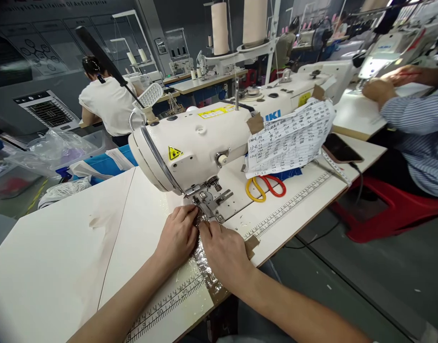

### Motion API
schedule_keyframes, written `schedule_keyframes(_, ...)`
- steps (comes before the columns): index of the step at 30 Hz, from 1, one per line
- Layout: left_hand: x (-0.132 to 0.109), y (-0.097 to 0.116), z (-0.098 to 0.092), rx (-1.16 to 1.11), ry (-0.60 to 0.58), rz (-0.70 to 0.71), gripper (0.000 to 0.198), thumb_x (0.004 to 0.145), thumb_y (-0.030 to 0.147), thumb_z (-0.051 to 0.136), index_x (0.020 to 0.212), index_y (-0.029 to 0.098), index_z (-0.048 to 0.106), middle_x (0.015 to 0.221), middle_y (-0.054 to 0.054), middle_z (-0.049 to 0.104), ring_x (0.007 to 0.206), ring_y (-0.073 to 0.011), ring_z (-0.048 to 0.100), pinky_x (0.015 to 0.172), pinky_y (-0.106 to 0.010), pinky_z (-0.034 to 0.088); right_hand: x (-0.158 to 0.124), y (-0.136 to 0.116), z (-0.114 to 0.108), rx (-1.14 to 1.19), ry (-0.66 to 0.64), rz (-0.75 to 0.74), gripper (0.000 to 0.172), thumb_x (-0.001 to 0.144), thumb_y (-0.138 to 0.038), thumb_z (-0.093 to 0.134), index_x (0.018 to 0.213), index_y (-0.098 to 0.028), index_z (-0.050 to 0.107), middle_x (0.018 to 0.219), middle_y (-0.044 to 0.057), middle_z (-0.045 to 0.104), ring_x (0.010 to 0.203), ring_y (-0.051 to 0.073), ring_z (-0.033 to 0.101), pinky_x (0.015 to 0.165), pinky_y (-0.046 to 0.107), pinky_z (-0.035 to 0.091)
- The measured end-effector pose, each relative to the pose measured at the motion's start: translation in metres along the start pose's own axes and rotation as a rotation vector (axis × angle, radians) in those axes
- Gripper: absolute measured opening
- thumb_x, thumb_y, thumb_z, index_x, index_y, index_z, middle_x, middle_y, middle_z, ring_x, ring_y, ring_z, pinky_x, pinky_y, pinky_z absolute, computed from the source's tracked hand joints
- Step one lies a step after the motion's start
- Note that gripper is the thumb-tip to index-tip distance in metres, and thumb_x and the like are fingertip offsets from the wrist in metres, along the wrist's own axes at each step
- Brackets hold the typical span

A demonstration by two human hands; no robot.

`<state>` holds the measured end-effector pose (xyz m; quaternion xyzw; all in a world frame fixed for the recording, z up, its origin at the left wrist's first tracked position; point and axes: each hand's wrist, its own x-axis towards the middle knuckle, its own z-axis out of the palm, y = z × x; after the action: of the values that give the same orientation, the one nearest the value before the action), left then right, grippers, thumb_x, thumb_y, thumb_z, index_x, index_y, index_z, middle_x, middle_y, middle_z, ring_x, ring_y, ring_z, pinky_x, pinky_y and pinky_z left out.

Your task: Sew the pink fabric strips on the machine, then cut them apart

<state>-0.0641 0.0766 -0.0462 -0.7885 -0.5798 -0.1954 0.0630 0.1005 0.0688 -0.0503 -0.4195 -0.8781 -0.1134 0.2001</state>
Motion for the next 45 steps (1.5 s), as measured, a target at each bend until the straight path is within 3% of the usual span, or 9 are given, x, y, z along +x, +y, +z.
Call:
schedule_keyframes(8,0.004,-0.018,0.004,-0.013,0.085,0.024,0.031,0.089,0.01,0.044,0.113,0.011,0.063,0.117,-0.015,0.068,0.106,-0.0302,0.06,0.085,-0.046,0.054,-0.007,0.009,-0.009,0.158,-0.03,-0.016,0.034,0.088,-0.008,0.054,0.12,-0.015,0.062,0.09,0.007,0.067,0.067,0.017,0.062,0.056,0.029,0.04)
schedule_keyframes(12,0.004,-0.03,0.01,-0.06,0.161,0.073,0.028,0.093,0.016,0.042,0.112,0.011,0.062,0.113,-0.016,0.068,0.101,-0.0297,0.062,0.085,-0.046,0.053,-0.004,0.039,-0.016,0.241,-0.017,0.012,0.029,0.099,-0.014,0.043,0.121,-0.015,0.061,0.092,0.007,0.065,0.077,0.018,0.061,0.061,0.029,0.041)
schedule_keyframes(17,0.013,-0.046,0.023,-0.097,0.235,0.057,0.031,0.096,0.033,0.041,0.106,0.014,0.063,0.105,-0.015,0.069,0.093,-0.0303,0.064,0.083,-0.045,0.052,0.026,0.092,-0.012,0.062,-0.18,0.14,0.026,0.099,-0.016,0.042,0.107,-0.014,0.067,0.096,0.012,0.062,0.084,0.022,0.057,0.067,0.032,0.04)
schedule_keyframes(21,0.032,-0.059,0.023,-0.107,0.154,-0.017,0.035,0.09,0.045,0.039,0.089,0.018,0.062,0.087,-0.014,0.068,0.081,-0.0314,0.065,0.072,-0.043,0.053,0.043,0.117,-0.005,0.027,-0.166,0.187,0.019,0.095,-0.016,0.05,0.099,-0.014,0.068,0.101,0.013,0.063,0.093,0.024,0.056,0.073,0.033,0.041)
schedule_keyframes(26,0.055,-0.078,0.024,-0.033,-0.061,-0.151,0.028,0.083,0.042,0.036,0.062,0.027,0.046,0.062,-0.01,0.063,0.063,-0.0314,0.066,0.06,-0.04,0.051,0.035,0.127,-0.002,0.028,-0.091,0.274,0.024,0.099,-0.022,0.048,0.103,-0.015,0.07,0.106,0.012,0.065,0.095,0.022,0.056,0.079,0.034,0.042)
schedule_keyframes(31,0.06,-0.082,0.025,-0.023,-0.013,-0.1,0.028,0.088,0.036,0.036,0.07,0.025,0.054,0.07,-0.01,0.069,0.071,-0.031,0.069,0.064,-0.039,0.053,0.01,0.148,-0.011,-0.005,-0.026,0.448,0.028,0.103,-0.026,0.043,0.108,-0.016,0.069,0.107,0.011,0.064,0.099,0.023,0.054,0.079,0.034,0.043)
schedule_keyframes(37,0.061,-0.067,0.015,0.044,-0.068,-0.161,0.023,0.083,0.024,0.043,0.067,0.023,0.058,0.064,-0.009,0.066,0.066,-0.0278,0.067,0.063,-0.035,0.053,-0.011,0.184,-0.022,-0.057,-0.095,0.616,0.04,0.099,-0.044,0.05,0.113,-0.01,0.066,0.105,0.016,0.063,0.095,0.03,0.058,0.079,0.038,0.043)
schedule_keyframes(40,0.061,-0.063,0.015,0.064,-0.07,-0.178,0.022,0.084,0.019,0.045,0.069,0.021,0.061,0.07,-0.01,0.067,0.072,-0.027,0.068,0.069,-0.035,0.053,-0.016,0.193,-0.024,-0.096,-0.162,0.6,0.043,0.098,-0.048,0.049,0.109,-0.011,0.067,0.097,0.015,0.065,0.092,0.03,0.059,0.077,0.037,0.042)
schedule_keyframes(45,0.057,-0.063,0.02,0.064,-0.033,-0.22,0.022,0.087,0.013,0.043,0.077,0.018,0.062,0.081,-0.013,0.067,0.083,-0.029,0.068,0.074,-0.038,0.054,-0.011,0.181,-0.023,-0.091,-0.141,0.38,0.039,0.101,-0.039,0.041,0.117,-0.012,0.065,0.111,0.015,0.065,0.101,0.029,0.058,0.084,0.037,0.042)
